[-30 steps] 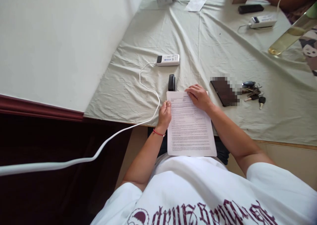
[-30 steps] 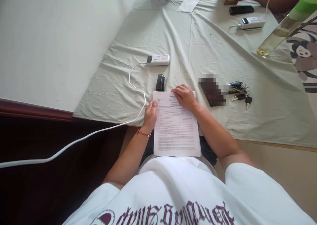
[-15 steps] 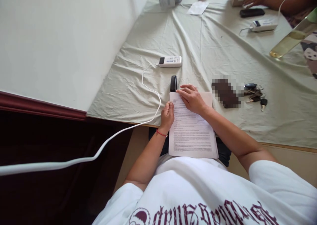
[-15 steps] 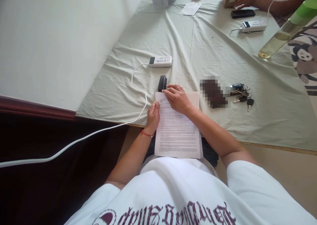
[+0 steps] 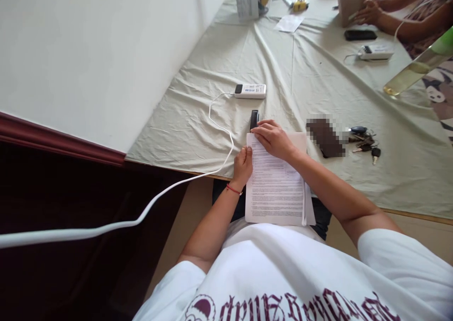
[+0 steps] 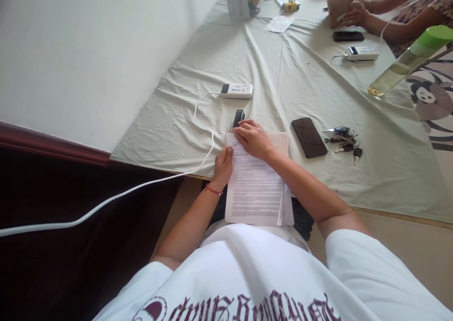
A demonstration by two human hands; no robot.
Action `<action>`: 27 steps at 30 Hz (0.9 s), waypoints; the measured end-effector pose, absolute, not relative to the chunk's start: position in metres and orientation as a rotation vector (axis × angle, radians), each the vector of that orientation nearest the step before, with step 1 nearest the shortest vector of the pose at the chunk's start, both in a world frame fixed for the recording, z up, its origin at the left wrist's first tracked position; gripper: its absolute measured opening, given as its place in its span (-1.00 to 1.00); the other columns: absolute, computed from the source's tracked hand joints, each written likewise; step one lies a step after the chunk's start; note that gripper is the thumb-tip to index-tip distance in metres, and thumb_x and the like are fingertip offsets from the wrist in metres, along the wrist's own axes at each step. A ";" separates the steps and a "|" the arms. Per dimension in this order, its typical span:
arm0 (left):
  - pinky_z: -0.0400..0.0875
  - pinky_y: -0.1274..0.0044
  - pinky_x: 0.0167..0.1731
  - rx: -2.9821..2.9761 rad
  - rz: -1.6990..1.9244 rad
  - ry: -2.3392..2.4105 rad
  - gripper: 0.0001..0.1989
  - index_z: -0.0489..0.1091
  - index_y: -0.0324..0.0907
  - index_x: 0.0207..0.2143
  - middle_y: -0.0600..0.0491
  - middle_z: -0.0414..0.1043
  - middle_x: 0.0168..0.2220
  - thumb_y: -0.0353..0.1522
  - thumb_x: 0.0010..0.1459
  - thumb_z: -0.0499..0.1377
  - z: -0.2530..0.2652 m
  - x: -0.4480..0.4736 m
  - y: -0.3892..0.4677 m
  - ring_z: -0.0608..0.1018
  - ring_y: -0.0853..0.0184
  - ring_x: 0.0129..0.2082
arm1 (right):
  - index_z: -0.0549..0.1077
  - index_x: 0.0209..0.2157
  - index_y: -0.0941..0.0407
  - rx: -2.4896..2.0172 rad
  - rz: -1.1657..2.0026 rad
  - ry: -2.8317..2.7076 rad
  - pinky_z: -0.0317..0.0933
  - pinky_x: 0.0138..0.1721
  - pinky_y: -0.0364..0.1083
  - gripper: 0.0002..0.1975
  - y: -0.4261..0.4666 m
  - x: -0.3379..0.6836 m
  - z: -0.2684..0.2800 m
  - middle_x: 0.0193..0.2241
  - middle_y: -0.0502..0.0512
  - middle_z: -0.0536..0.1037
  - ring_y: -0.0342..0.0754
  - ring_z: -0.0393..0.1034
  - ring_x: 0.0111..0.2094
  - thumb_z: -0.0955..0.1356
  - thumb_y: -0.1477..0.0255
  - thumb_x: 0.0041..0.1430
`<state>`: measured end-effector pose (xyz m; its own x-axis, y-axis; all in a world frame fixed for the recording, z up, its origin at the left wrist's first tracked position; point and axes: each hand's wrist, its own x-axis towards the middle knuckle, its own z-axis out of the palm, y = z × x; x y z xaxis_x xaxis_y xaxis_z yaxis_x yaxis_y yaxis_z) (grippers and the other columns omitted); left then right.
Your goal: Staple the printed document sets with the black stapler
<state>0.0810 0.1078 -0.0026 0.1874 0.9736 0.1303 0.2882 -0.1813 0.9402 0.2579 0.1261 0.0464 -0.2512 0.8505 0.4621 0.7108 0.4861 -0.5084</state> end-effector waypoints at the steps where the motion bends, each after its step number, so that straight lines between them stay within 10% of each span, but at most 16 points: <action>1: 0.33 0.48 -0.31 1.635 1.033 1.238 -0.59 0.32 -0.12 -0.35 0.06 0.40 -0.42 -0.04 0.40 -0.03 -0.004 0.081 0.108 0.46 0.29 -0.37 | 0.60 -0.09 0.04 -1.317 0.246 -2.017 0.25 0.15 0.19 -0.66 0.128 0.260 0.048 -0.14 0.20 0.62 0.17 0.34 0.12 0.20 0.30 0.44; 27: -0.02 0.50 -0.51 1.311 0.728 1.507 -0.60 0.13 -0.14 -0.67 0.18 0.08 -0.65 -0.44 0.25 0.05 0.017 0.093 0.144 0.17 0.43 -0.57 | 0.63 -0.27 0.08 -2.170 0.707 -2.067 0.25 -0.33 -0.10 -0.76 0.181 0.280 0.050 -0.22 0.14 0.66 0.01 0.48 -0.29 0.30 0.46 0.23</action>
